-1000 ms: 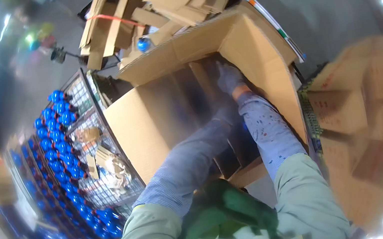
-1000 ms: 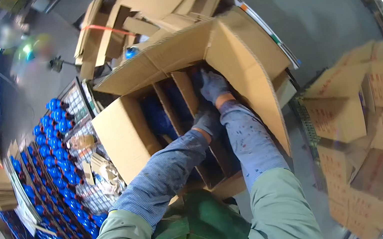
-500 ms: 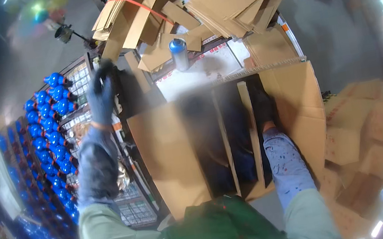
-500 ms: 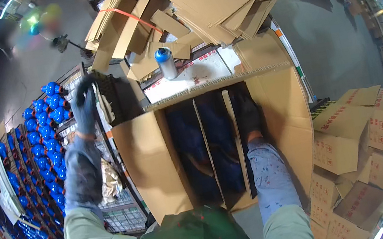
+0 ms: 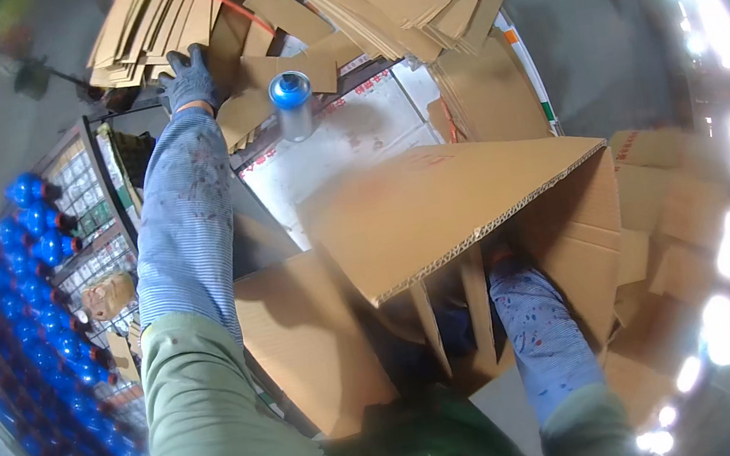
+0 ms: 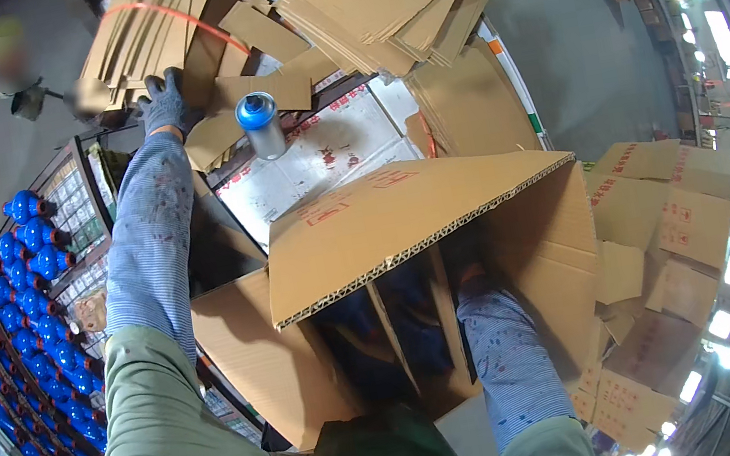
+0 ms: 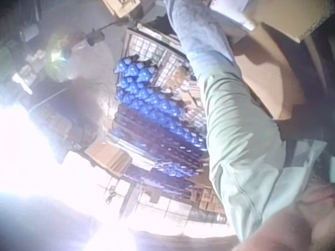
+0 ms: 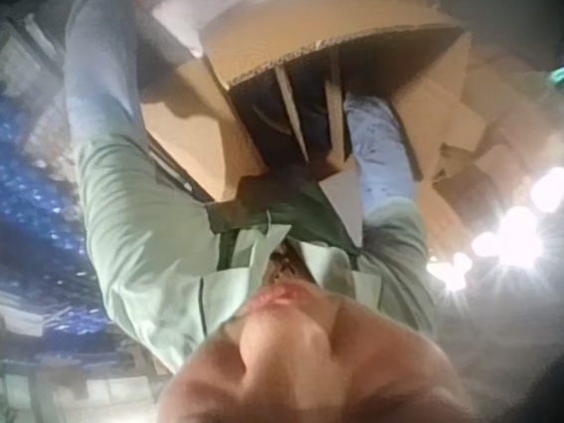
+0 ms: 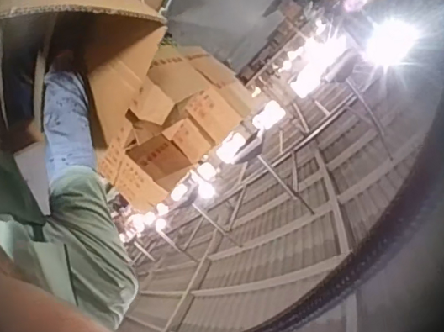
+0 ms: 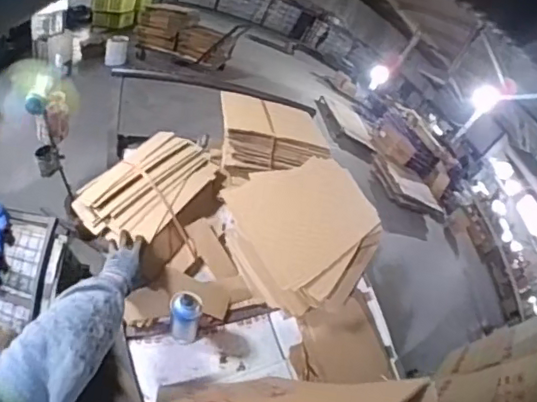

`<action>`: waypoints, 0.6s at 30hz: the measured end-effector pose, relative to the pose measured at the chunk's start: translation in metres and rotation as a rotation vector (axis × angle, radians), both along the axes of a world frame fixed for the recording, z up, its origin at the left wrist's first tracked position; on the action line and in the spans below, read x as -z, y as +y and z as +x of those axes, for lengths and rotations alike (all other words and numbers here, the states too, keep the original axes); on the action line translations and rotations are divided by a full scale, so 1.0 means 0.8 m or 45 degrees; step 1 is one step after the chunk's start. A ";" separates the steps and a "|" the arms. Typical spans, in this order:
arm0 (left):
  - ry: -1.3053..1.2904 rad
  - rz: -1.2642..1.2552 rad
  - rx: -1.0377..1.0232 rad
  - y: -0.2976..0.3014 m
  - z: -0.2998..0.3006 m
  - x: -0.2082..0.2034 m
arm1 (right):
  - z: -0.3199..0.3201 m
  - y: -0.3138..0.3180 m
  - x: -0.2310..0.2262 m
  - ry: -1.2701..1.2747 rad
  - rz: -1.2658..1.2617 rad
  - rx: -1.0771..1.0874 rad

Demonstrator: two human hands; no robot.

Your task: The person wipes blue water meters with a cloth, places them into a cardboard box, and inserts cardboard dividers between them. They repeat this process until the box is full and then move it aside.

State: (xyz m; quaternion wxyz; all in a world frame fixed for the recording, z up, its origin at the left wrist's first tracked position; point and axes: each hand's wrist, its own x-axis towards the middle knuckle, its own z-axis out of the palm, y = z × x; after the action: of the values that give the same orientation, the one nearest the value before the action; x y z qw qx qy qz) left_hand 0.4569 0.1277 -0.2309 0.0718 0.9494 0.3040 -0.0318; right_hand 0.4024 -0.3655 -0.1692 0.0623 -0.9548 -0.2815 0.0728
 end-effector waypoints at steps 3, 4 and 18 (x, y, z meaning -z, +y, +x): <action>0.172 -0.095 0.062 0.012 0.012 0.008 | -0.001 0.008 0.000 0.009 -0.065 0.030; 0.119 -0.077 0.135 0.016 0.013 0.002 | -0.003 0.012 0.001 0.015 -0.075 0.044; -0.109 0.257 -0.108 0.105 0.042 -0.009 | -0.042 -0.037 -0.024 0.128 -0.201 0.127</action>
State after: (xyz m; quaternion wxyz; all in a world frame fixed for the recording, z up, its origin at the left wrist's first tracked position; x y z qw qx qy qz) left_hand 0.4906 0.2116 -0.2238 -0.0097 0.9387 0.3420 0.0427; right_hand 0.3687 -0.3951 -0.1497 0.0046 -0.9647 -0.2234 0.1392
